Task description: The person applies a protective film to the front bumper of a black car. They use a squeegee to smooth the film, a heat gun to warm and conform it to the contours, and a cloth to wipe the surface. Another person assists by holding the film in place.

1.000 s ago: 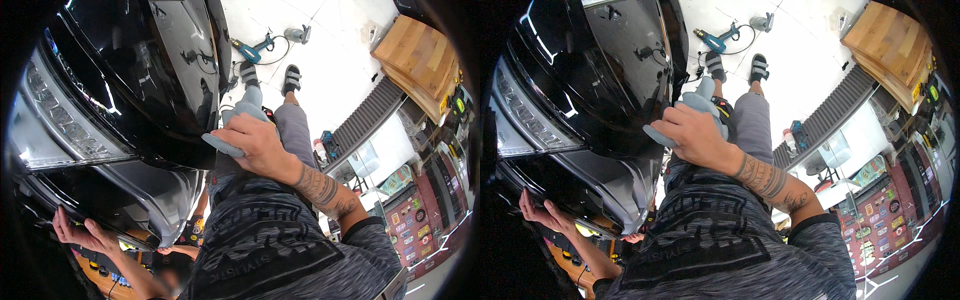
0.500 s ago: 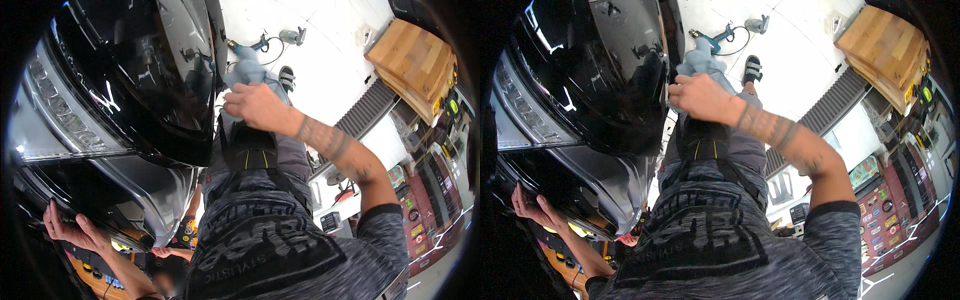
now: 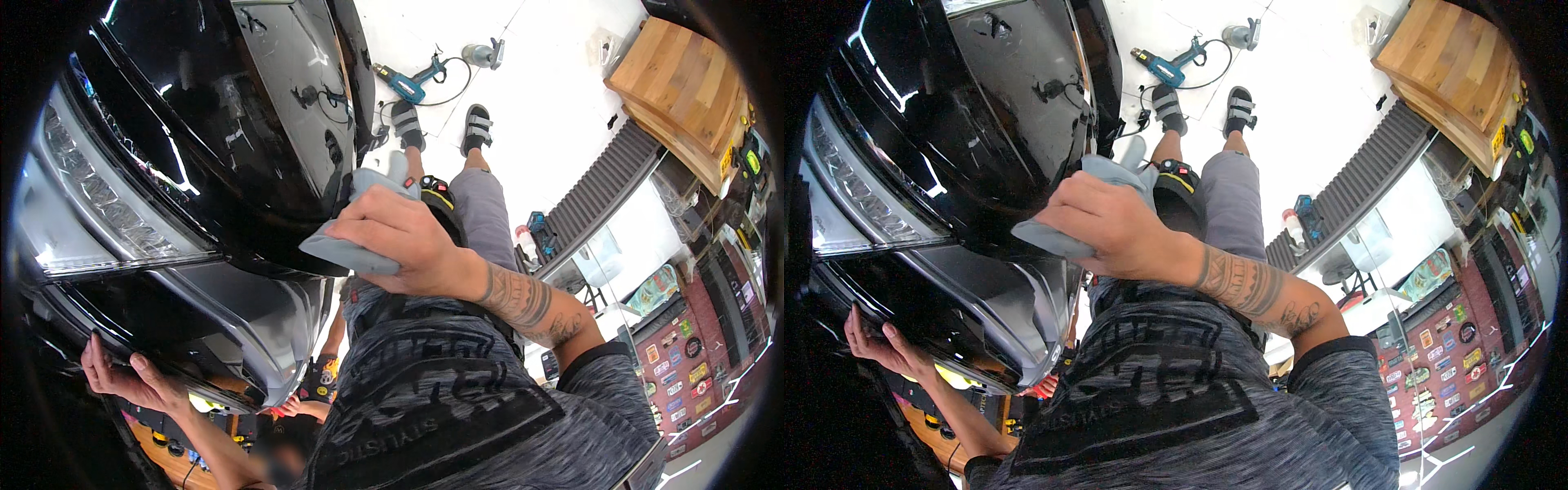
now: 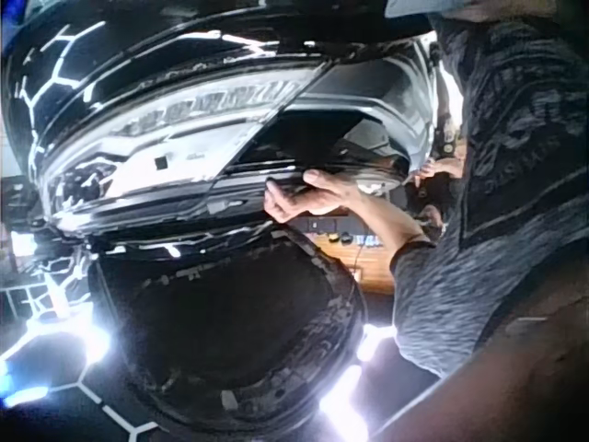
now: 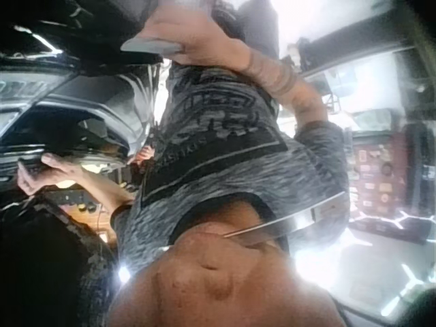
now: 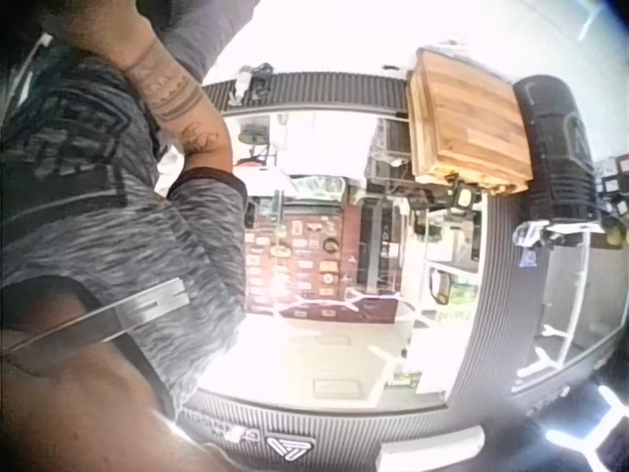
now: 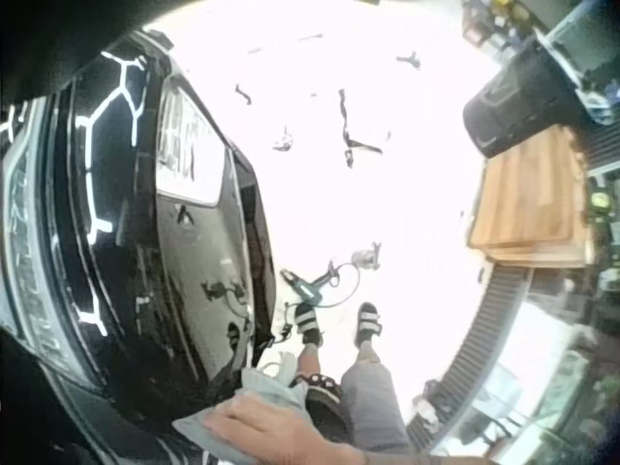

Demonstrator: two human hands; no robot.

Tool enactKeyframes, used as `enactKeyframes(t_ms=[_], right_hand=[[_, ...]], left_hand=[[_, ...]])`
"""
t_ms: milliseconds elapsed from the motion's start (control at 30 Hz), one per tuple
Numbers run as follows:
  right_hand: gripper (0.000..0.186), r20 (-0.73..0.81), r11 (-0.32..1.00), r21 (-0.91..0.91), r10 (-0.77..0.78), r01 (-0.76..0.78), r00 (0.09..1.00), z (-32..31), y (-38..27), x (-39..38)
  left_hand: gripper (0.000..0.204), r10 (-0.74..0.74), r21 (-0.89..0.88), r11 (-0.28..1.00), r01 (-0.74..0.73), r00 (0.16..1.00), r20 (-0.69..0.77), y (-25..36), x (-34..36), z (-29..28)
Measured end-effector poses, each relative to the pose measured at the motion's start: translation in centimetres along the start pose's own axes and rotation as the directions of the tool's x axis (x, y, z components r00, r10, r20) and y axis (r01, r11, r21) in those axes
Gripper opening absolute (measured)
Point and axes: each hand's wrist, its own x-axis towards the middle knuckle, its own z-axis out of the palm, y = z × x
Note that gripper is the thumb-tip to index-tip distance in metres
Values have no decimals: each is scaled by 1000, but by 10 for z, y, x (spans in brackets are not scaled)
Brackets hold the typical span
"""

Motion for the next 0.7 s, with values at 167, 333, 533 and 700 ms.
enactKeyframes(t_ms=[167, 333, 533, 700], right_hand=[[31, -59, 995, -104, -16, 9, 998, 16, -5, 14], [20, 47, 958, -229, 187, -171, 981, 17, -27, 38], [28, -8, 986, -43, 159, -159, 987, 16, -14, 30], [32, -67, 987, -59, 145, -149, 987, 22, -26, 60]], left_hand=[[48, -14, -31, 999, 15, 1000, 5, -5, -2, 3], [48, -22, -31, 999, 22, 1000, -2, -1, -3, 2], [48, -28, 54, 998, 26, 999, 35, -1, -5, -5], [47, -53, -9, 999, 53, 999, 14, 6, 1, 0]])
